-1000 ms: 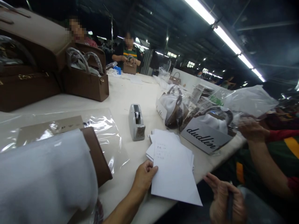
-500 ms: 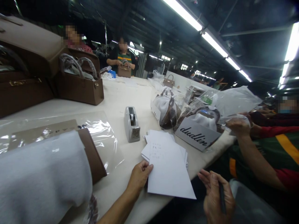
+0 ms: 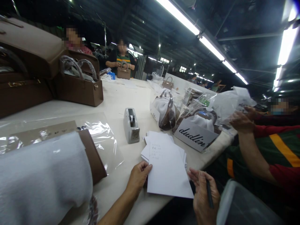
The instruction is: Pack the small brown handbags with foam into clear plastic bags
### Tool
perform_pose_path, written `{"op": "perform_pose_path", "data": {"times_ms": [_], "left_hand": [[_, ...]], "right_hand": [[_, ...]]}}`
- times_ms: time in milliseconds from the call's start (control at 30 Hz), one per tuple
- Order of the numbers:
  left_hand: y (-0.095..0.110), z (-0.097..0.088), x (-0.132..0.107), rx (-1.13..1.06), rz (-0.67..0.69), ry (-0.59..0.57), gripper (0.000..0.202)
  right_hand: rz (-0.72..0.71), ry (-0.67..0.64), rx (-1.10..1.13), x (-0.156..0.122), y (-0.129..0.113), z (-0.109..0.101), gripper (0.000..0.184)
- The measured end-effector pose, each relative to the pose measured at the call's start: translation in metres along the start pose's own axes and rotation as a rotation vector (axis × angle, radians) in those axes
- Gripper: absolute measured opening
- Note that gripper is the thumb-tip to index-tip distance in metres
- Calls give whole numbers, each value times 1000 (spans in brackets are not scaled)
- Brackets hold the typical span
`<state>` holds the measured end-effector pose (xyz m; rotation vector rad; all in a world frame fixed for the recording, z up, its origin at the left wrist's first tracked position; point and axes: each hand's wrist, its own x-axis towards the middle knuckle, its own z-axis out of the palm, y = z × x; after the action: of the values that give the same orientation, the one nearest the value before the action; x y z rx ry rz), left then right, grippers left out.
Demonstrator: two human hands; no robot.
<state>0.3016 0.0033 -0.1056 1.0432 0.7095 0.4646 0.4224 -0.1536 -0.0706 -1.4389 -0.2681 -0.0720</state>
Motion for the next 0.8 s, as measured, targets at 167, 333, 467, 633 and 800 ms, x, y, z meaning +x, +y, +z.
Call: {"op": "perform_pose_path", "data": {"times_ms": [167,333,467,633,800], "left_hand": [[0,0,0,15,1,3,30],[0,0,0,24,-2,3,29],[-2,0,3,24,2,-4,30],[-5,-2,4,25,19,-8,30],[-5,-2,3,27,27,-13,29]], "right_hand": [[51,-6,19,0,5,-1,29],[72,-11,36,-3,6,-1,29],[68,-32,19,-5,4,-2,30],[96,-42,67,-4,7,-2,28],[116,-19,103,-2,11,-4,28]]}}
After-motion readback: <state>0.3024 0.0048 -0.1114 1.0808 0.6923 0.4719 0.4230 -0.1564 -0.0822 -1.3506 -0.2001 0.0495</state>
